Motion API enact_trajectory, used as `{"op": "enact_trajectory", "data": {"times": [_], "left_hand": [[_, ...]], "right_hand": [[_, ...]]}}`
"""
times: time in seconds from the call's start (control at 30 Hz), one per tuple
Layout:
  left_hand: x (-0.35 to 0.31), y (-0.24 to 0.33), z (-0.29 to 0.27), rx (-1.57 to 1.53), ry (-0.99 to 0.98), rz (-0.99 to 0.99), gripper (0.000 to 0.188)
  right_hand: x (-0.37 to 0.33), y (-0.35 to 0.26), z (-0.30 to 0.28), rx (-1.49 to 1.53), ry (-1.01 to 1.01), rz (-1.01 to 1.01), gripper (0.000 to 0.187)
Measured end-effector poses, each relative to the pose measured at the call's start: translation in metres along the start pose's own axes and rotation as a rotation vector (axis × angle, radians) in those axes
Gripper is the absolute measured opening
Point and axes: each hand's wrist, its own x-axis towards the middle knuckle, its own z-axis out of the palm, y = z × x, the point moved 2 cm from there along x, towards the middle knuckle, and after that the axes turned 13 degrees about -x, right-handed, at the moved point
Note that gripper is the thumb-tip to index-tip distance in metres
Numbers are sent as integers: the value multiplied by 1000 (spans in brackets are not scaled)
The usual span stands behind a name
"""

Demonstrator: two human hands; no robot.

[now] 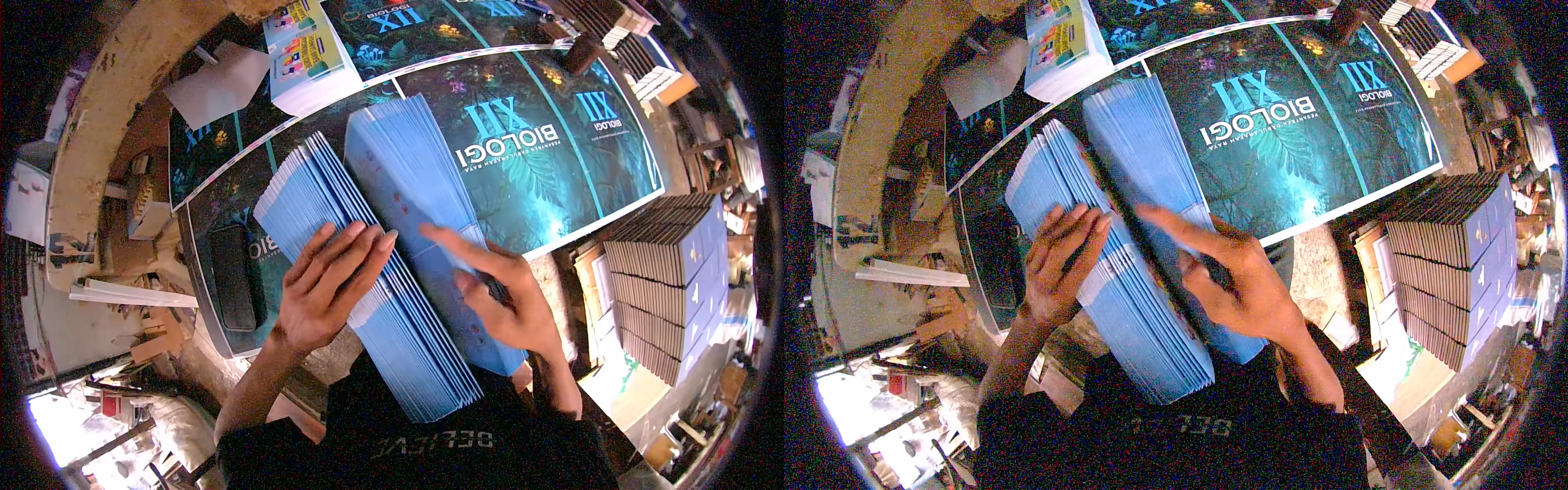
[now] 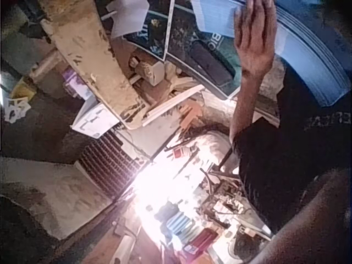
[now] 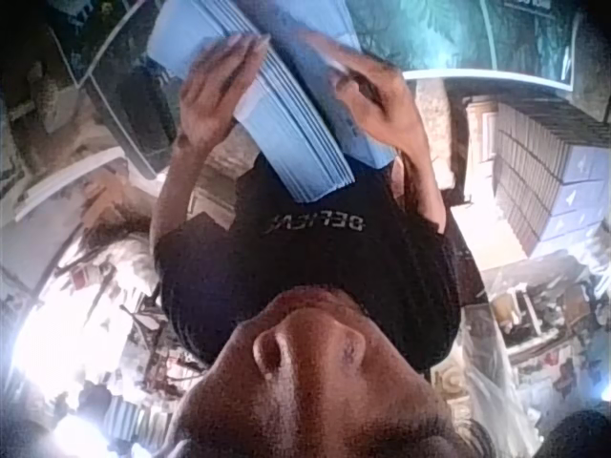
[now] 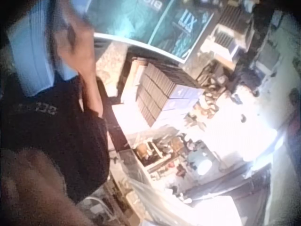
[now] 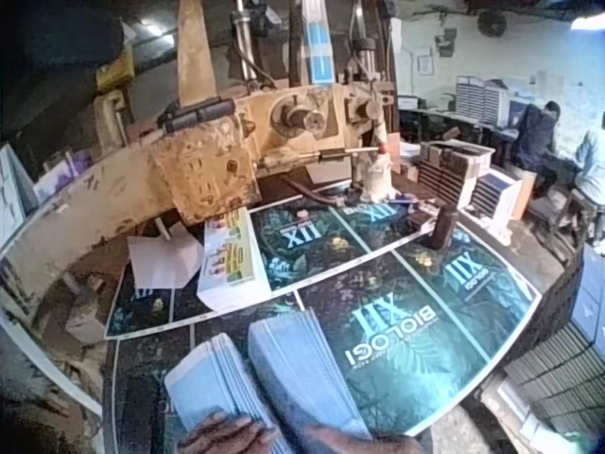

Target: The person counts a stack of blue printed book covers by flipping through them by hand on a workbench and then aligns the stack.

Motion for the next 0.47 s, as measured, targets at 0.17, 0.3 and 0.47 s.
{"op": "enact_trajectory", "data": {"times": [0.17, 0.3, 0.47], "left_hand": [[9, 1, -3, -54, -67, -42, 41], [9, 0, -2, -52, -71, -41, 42], [8, 1, -3, -57, -67, -59, 42]], "right_hand": [[-1, 6, -1, -221, -188, 40, 36], [-1, 3, 1, -278, -155, -51, 48], [-1, 6, 4, -221, -109, -77, 46]]}}
